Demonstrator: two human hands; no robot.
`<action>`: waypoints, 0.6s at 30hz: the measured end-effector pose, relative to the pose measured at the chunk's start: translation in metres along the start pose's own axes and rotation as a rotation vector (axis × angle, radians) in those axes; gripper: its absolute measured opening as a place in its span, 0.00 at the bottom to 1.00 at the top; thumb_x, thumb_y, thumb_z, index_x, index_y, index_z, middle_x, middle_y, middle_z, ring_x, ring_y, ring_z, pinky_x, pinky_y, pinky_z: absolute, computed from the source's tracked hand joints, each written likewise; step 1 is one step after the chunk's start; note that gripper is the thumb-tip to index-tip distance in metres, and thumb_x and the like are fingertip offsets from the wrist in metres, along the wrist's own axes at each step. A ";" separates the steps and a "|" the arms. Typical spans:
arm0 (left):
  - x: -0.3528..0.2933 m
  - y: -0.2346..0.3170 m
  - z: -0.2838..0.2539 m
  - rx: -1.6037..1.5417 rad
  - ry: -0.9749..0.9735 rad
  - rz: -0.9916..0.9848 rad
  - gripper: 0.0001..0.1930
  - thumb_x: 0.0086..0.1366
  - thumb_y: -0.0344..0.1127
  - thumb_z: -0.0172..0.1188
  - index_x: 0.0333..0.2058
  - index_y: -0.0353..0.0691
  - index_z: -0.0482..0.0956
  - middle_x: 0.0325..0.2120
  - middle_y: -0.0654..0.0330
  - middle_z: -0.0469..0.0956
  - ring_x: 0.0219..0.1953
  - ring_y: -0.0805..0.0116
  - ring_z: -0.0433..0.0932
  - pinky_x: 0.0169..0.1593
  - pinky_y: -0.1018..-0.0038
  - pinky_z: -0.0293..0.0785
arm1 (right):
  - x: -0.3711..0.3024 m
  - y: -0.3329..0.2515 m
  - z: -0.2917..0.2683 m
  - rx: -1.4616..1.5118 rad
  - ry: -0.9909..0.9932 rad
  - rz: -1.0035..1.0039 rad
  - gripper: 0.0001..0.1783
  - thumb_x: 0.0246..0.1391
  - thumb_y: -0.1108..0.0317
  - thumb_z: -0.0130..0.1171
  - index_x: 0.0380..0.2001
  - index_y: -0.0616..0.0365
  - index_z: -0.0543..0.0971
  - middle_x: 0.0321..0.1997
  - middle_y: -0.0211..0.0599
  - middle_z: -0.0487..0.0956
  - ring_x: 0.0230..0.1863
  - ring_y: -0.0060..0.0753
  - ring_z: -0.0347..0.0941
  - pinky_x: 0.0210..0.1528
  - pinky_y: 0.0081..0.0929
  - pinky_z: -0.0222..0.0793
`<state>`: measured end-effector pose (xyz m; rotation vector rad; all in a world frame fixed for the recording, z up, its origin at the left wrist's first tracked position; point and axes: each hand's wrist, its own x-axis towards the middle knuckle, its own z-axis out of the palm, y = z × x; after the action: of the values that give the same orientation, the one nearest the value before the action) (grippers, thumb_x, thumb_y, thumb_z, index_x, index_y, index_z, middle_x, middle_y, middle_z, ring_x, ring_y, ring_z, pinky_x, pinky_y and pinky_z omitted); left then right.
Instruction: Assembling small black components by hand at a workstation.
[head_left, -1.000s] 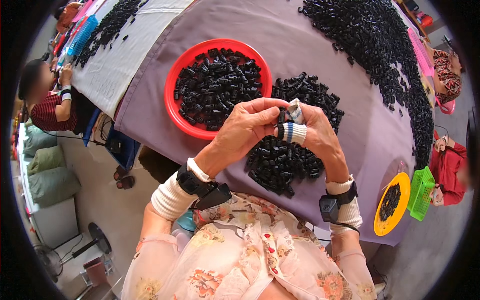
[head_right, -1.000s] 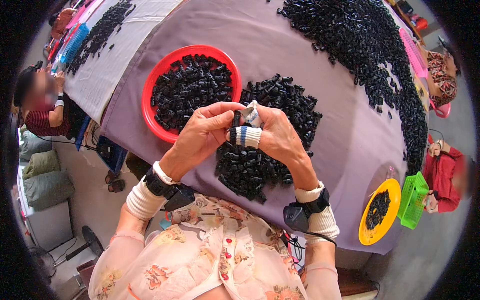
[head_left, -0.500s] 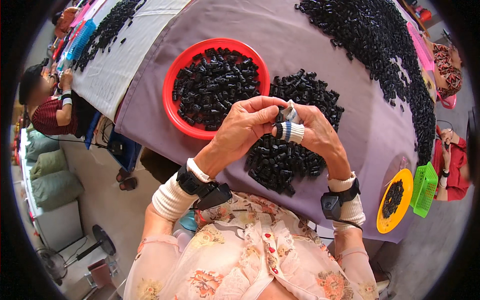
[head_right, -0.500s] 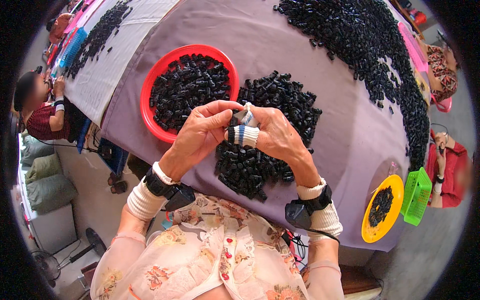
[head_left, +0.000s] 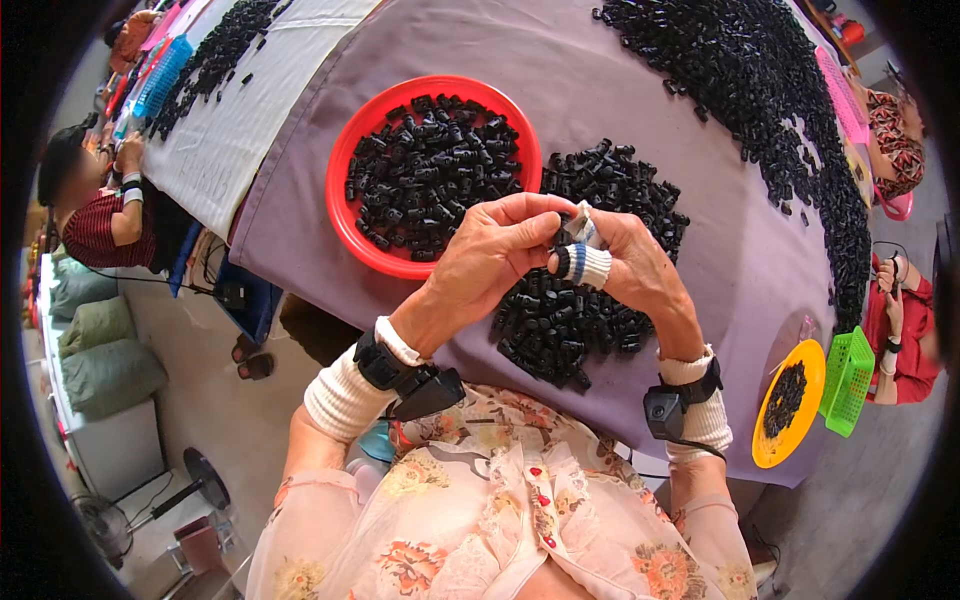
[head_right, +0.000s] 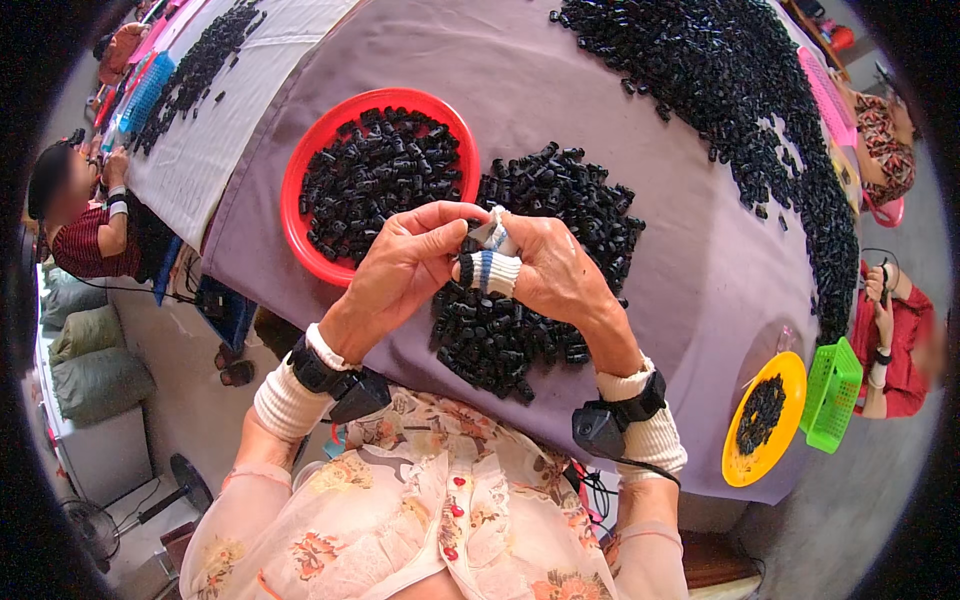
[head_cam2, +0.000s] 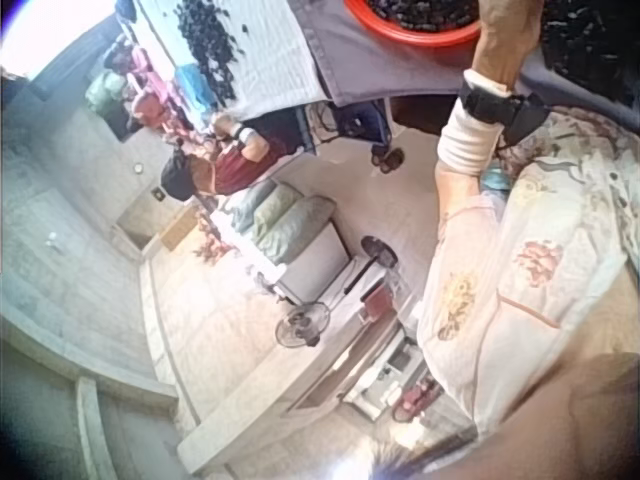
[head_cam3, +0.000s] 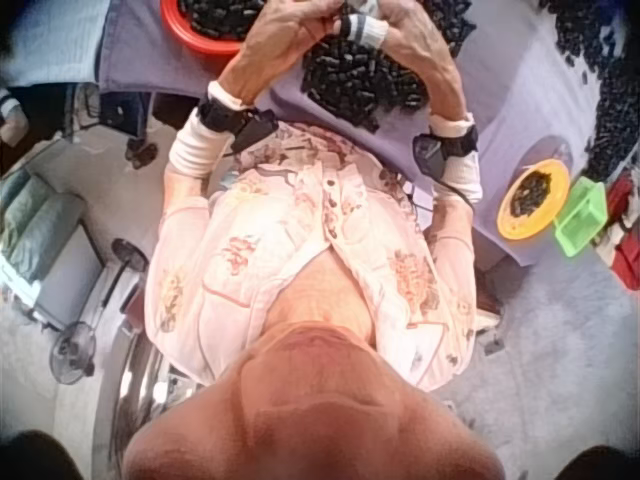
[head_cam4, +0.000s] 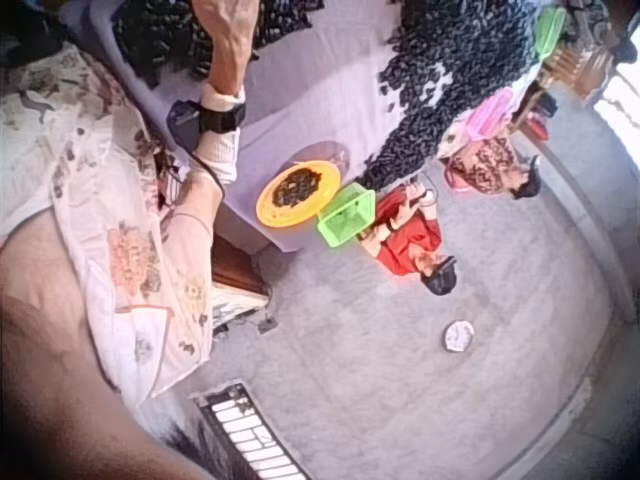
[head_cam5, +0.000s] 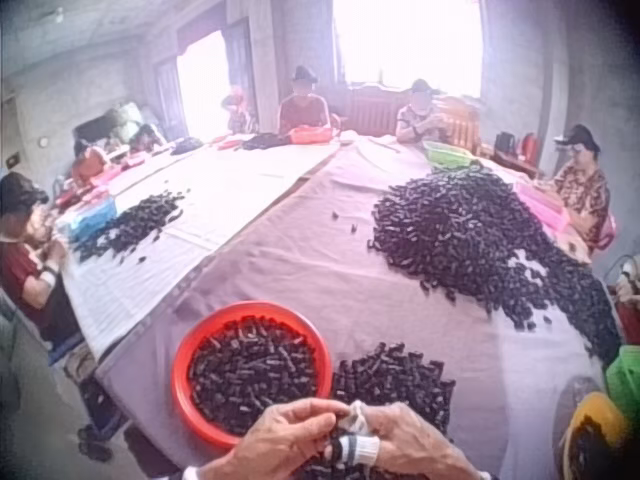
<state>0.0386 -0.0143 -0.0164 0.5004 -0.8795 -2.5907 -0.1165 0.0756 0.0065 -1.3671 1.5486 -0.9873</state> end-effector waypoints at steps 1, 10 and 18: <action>-0.001 -0.001 -0.001 -0.002 0.001 0.000 0.11 0.63 0.30 0.51 0.43 0.32 0.73 0.36 0.58 0.77 0.36 0.74 0.76 0.41 0.76 0.76 | 0.000 0.001 0.001 0.019 -0.014 0.007 0.21 0.43 0.54 0.65 0.26 0.62 0.73 0.16 0.30 0.68 0.19 0.20 0.61 0.23 0.23 0.60; 0.003 0.002 0.001 -0.032 -0.026 -0.004 0.12 0.63 0.30 0.52 0.43 0.32 0.73 0.36 0.58 0.76 0.36 0.75 0.76 0.40 0.78 0.76 | 0.002 0.005 -0.001 -0.006 0.020 -0.008 0.20 0.43 0.55 0.65 0.26 0.62 0.74 0.18 0.29 0.71 0.20 0.20 0.62 0.23 0.24 0.60; 0.006 0.000 -0.008 0.007 0.018 -0.022 0.12 0.63 0.31 0.52 0.44 0.32 0.73 0.35 0.59 0.76 0.35 0.76 0.76 0.38 0.78 0.75 | 0.006 -0.001 0.001 -0.015 -0.034 0.068 0.20 0.44 0.54 0.64 0.26 0.61 0.74 0.16 0.32 0.71 0.19 0.21 0.63 0.23 0.24 0.61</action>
<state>0.0372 -0.0209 -0.0237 0.5371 -0.8828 -2.5999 -0.1158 0.0691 0.0065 -1.3264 1.5699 -0.9083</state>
